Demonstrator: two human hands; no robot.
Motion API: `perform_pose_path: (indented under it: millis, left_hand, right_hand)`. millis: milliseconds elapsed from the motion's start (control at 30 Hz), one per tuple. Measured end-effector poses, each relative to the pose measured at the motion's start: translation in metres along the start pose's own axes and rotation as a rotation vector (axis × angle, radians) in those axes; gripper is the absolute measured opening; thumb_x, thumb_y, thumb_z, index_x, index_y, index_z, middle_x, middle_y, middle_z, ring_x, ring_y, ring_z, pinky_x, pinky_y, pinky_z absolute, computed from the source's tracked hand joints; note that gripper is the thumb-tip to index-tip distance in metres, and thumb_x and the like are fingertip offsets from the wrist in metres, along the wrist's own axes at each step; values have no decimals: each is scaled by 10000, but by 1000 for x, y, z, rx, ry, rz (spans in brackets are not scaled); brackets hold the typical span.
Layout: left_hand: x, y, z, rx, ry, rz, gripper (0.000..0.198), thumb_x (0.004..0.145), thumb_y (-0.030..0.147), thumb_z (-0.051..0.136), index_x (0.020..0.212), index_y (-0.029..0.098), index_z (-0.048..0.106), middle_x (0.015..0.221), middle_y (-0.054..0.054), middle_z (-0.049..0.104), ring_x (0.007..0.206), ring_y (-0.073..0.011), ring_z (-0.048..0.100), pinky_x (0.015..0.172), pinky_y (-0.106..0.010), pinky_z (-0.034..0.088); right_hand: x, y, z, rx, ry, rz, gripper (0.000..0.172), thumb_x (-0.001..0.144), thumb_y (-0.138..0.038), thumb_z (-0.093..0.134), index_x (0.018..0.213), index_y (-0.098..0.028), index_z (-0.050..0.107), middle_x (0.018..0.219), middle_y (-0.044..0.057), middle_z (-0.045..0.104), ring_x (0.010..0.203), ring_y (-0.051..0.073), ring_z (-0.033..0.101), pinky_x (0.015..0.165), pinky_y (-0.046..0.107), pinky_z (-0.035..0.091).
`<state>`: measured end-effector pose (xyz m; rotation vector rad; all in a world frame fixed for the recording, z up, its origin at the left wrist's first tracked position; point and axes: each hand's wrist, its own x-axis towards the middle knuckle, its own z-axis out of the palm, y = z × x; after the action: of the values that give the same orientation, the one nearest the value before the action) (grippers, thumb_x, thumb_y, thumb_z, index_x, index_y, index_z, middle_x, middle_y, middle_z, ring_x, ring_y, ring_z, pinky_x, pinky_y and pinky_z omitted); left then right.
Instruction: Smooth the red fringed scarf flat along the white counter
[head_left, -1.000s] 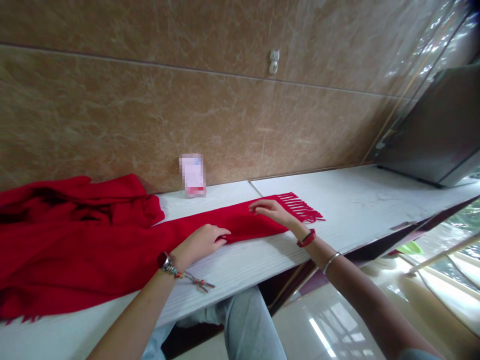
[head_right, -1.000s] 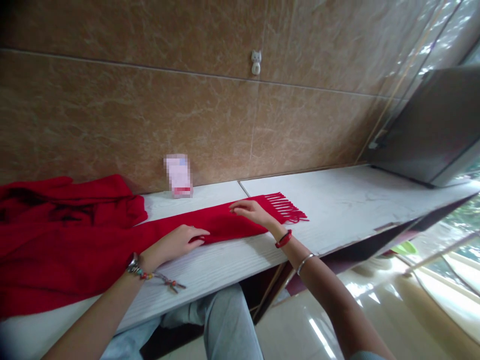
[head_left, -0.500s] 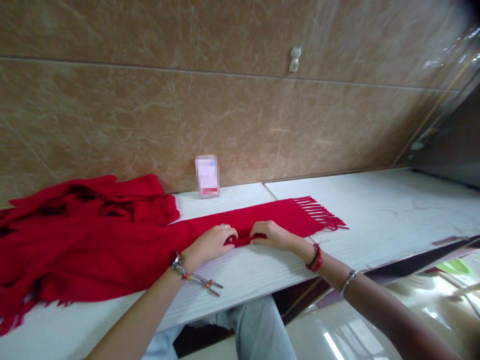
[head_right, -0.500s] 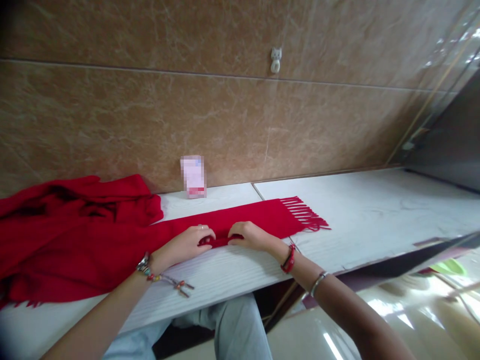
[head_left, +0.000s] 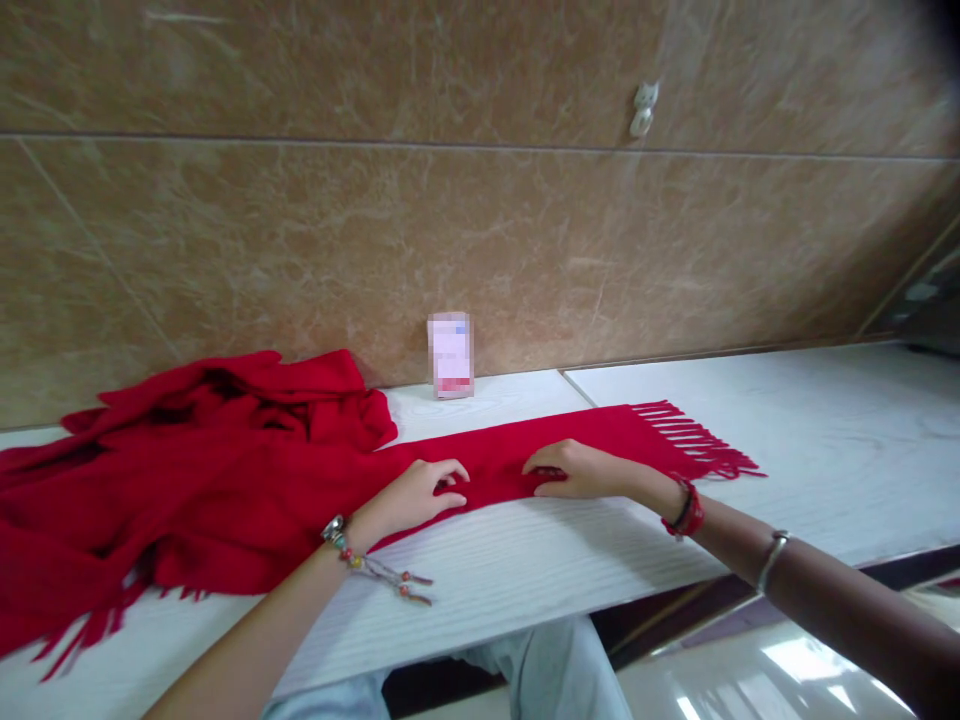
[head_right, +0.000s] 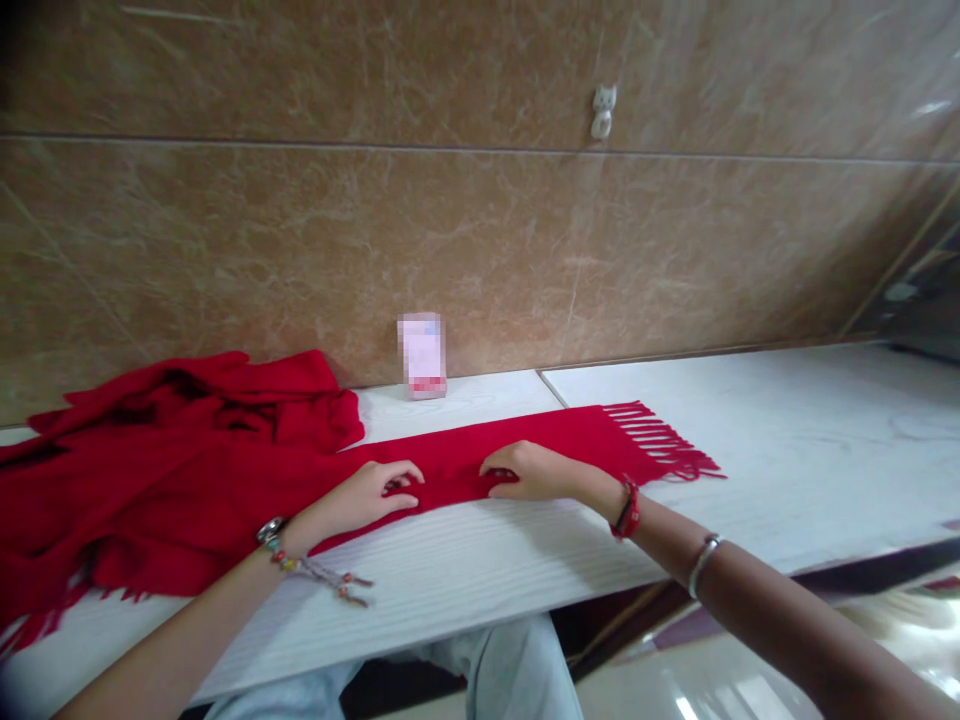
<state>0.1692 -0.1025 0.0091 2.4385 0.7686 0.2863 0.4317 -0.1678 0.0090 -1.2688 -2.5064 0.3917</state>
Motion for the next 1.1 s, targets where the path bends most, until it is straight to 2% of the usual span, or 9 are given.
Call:
perform_pose_path:
  millis: [133,267,433,567,700,900,1000,1100]
  left_hand:
    - [-2,-4,2,-87,41,-12,171,783,292,567,915,183,574,901,-25,657,830,-154,605,741,-241,445]
    - [-7,2,2,-26,55,11,119,810,224,532,916,176,554,892,-26,651,807,-148,598,718,-236,435]
    - [-13,5,-4,181,85,81,61,801,211,549,851,177,560,892,-17,612,836,-157,551,750,-248,402]
    - [-18,5,-19,140,79,30,107,771,218,587,866,174,565,859,-1,615,773,-137,555,707,-226,406]
    - [-21,4,-32,62,74,-20,73,772,213,578,829,167,579,819,4,634,728,-117,573,687,-200,413]
    - [-21,2,-26,150,-36,-6,101,833,220,504,877,180,585,796,3,645,720,-117,581,662,-191,399]
    - [-20,0,-23,214,-7,52,103,846,228,491,860,172,577,833,-10,625,775,-132,558,713,-215,393]
    - [-21,-1,-25,188,40,87,63,825,205,518,836,165,566,858,-15,606,799,-134,537,744,-226,395]
  right_hand:
    - [29,-28,-1,-29,9,-1,307,708,-261,650,987,-143,596,876,66,632,721,147,576,620,229,443]
    - [45,-41,15,-15,22,-60,125,760,-192,590,875,-155,622,811,47,636,697,130,568,622,220,433]
    - [40,-35,19,48,145,-58,120,812,-223,534,804,-162,637,784,53,650,703,138,579,639,234,444]
    - [36,-30,11,158,206,-57,163,819,-288,528,784,-169,635,741,41,646,664,131,575,619,229,448]
    - [38,-24,15,177,200,-77,178,813,-304,528,777,-168,637,740,46,650,664,135,580,626,236,455]
    - [40,-25,25,43,138,-115,182,827,-277,507,898,-176,641,834,61,655,738,148,595,670,248,462]
    - [41,-27,26,-23,147,-114,218,812,-271,539,980,-160,621,884,80,649,772,164,596,683,259,462]
    - [43,-26,28,-46,173,-137,188,832,-270,512,925,-162,635,854,78,654,756,161,596,679,261,461]
